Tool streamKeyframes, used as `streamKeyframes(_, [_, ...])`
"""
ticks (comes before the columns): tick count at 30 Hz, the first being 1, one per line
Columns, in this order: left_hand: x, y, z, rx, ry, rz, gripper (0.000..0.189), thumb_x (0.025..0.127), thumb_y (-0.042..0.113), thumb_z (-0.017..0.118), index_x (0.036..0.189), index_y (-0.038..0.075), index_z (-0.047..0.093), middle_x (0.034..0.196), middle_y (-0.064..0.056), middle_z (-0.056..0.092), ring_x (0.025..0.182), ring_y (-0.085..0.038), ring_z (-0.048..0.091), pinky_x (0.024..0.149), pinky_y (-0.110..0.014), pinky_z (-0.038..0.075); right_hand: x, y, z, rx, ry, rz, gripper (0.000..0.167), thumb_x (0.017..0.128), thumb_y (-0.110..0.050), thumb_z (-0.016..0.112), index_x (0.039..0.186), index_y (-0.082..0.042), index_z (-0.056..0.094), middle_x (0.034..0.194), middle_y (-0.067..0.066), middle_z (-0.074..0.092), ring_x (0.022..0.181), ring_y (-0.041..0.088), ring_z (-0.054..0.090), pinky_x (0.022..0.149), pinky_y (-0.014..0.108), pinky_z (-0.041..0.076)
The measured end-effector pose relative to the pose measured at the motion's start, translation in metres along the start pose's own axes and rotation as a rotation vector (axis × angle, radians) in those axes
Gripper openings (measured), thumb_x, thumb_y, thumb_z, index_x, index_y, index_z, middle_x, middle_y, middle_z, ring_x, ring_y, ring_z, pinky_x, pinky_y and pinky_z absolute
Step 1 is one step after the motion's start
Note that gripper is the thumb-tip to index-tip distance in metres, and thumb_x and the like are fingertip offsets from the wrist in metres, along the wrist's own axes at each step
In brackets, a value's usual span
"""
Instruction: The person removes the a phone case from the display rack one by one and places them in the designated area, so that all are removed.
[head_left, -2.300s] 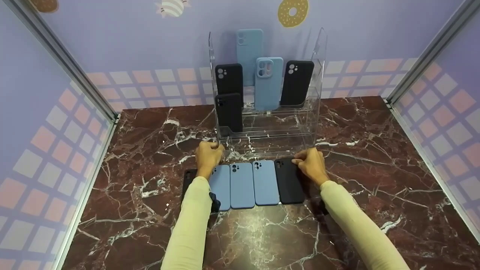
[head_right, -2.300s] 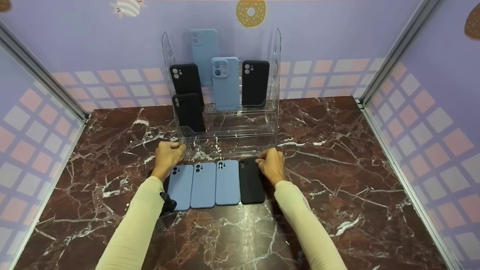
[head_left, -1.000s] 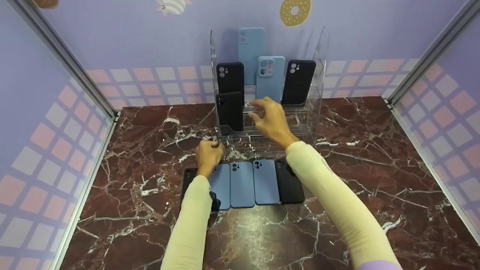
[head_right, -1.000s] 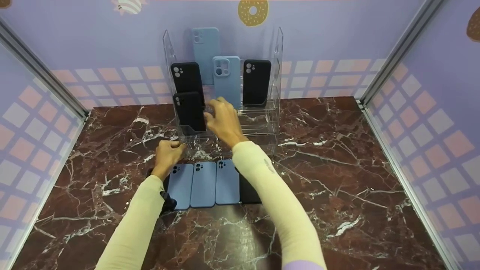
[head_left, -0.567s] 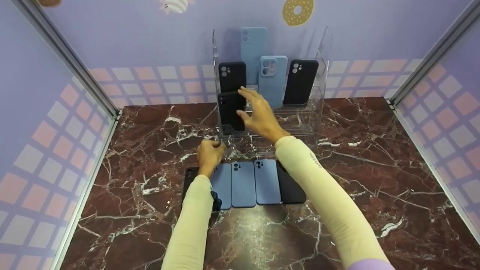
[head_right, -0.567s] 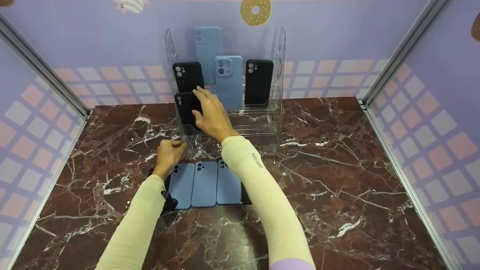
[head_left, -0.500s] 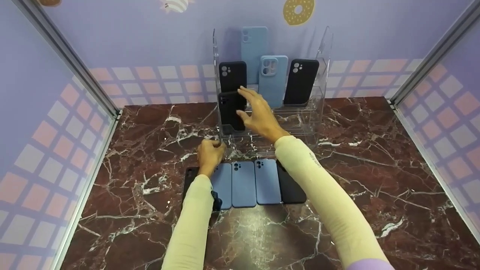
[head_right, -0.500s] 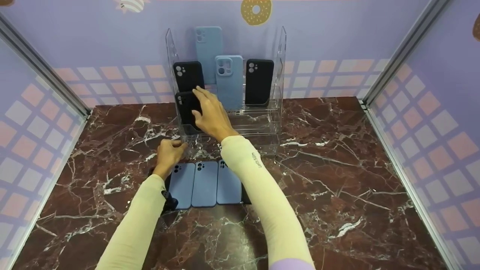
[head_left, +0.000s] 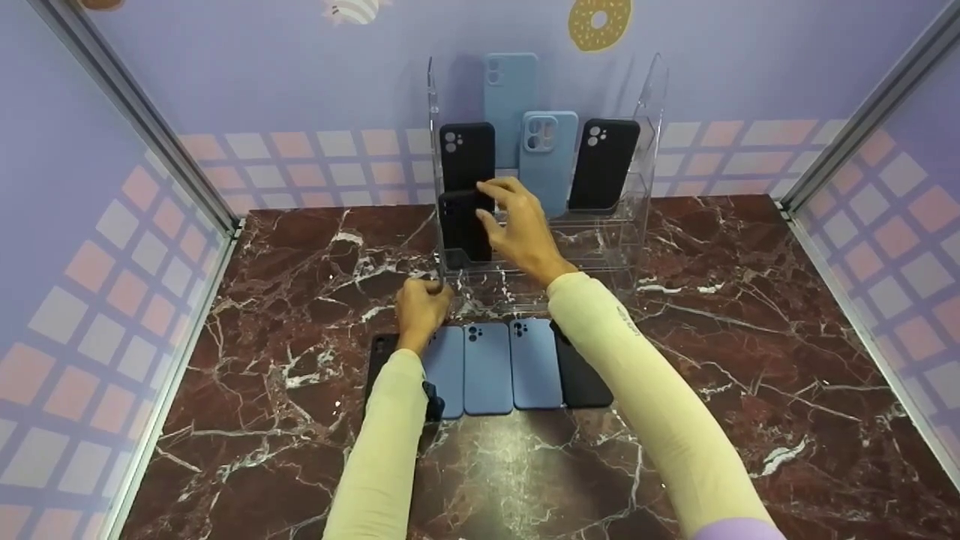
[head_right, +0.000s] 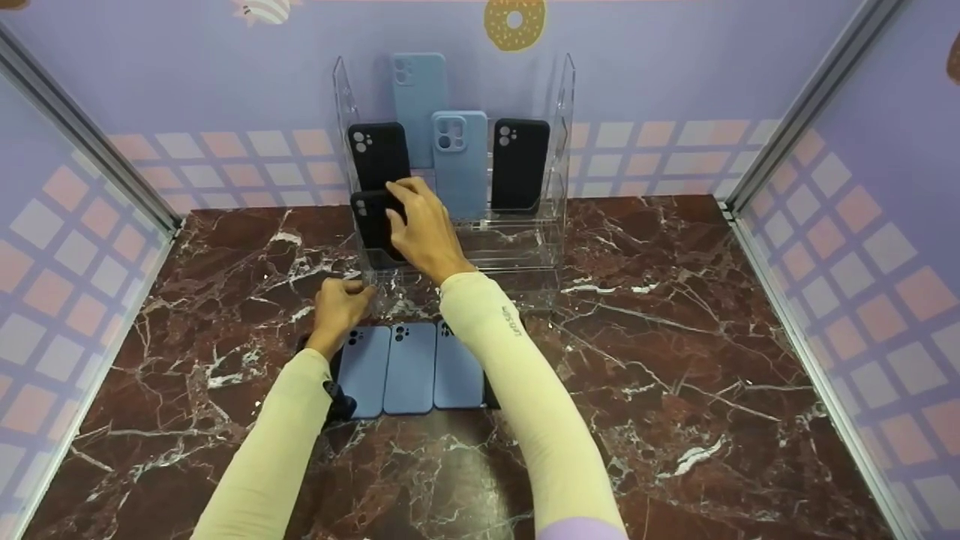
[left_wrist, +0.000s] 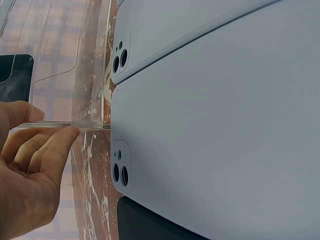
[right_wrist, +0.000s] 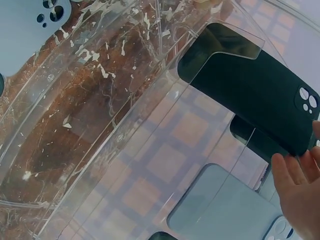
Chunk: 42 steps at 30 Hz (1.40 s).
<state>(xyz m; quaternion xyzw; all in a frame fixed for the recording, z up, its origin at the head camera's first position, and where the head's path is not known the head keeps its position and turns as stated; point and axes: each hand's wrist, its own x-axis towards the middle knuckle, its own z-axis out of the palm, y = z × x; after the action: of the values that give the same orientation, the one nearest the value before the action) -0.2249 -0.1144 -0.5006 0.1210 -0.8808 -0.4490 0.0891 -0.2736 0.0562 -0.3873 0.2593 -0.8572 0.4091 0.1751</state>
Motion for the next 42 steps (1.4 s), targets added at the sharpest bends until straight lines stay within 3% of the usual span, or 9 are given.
streamKeyframes(8, [-0.001, 0.001, 0.000, -0.016, -0.010, -0.022, 0.023, 0.090, 0.018, 0.073, 0.107, 0.004, 0.079, 0.103, -0.014, 0.076, 0.095, -0.033, 0.071, 0.090, -0.050, 0.051, 0.000, 0.001, 0.002, 0.025, 0.078, 0.015, 0.024, 0.094, 0.003, 0.067, 0.118, 0.005, 0.072, 0.118, 0.017, 0.066, 0.113, 0.028, 0.064, 0.092, 0.024, 0.052])
streamKeyframes(13, [0.000, 0.001, -0.001, 0.000, -0.009, -0.004, 0.020, 0.089, 0.018, 0.072, 0.102, 0.005, 0.081, 0.102, -0.014, 0.076, 0.093, -0.033, 0.070, 0.089, -0.052, 0.050, 0.000, 0.004, 0.003, 0.073, 0.148, 0.033, 0.019, 0.091, 0.004, 0.071, 0.109, 0.005, 0.075, 0.106, 0.017, 0.070, 0.102, 0.026, 0.069, 0.086, 0.027, 0.055])
streamKeyframes(21, [0.000, 0.002, -0.002, 0.000, -0.014, -0.023, 0.017, 0.090, 0.020, 0.074, 0.099, 0.009, 0.082, 0.092, -0.010, 0.077, 0.085, -0.029, 0.071, 0.084, -0.048, 0.052, -0.003, 0.004, 0.004, 0.051, 0.212, 0.002, 0.010, 0.090, 0.005, 0.071, 0.098, 0.004, 0.076, 0.095, 0.015, 0.072, 0.089, 0.024, 0.072, 0.078, 0.032, 0.057])
streamKeyframes(25, [0.000, 0.002, -0.002, 0.005, -0.016, -0.018, 0.017, 0.090, 0.019, 0.073, 0.098, 0.008, 0.082, 0.094, -0.011, 0.077, 0.088, -0.030, 0.071, 0.087, -0.049, 0.051, -0.003, 0.003, 0.002, 0.061, 0.292, -0.024, 0.009, 0.088, 0.008, 0.071, 0.095, 0.004, 0.076, 0.091, 0.014, 0.072, 0.084, 0.024, 0.072, 0.077, 0.030, 0.056])
streamKeyframes(33, [0.000, 0.002, 0.000, -0.008, -0.025, -0.039, 0.018, 0.090, 0.019, 0.072, 0.100, 0.007, 0.082, 0.100, -0.012, 0.077, 0.096, -0.032, 0.070, 0.090, -0.049, 0.050, -0.003, 0.001, -0.023, 0.101, 0.430, -0.078, 0.008, 0.084, 0.008, 0.075, 0.092, 0.005, 0.076, 0.090, 0.015, 0.073, 0.084, 0.025, 0.071, 0.078, 0.027, 0.056])
streamKeyframes(42, [0.000, 0.002, 0.001, -0.021, -0.025, -0.030, 0.018, 0.091, 0.018, 0.073, 0.098, 0.004, 0.081, 0.096, -0.014, 0.077, 0.087, -0.031, 0.070, 0.087, -0.049, 0.051, -0.013, -0.005, -0.065, 0.116, 0.456, -0.083, 0.011, 0.084, 0.010, 0.074, 0.094, 0.007, 0.074, 0.093, 0.017, 0.074, 0.081, 0.026, 0.070, 0.073, 0.021, 0.054])
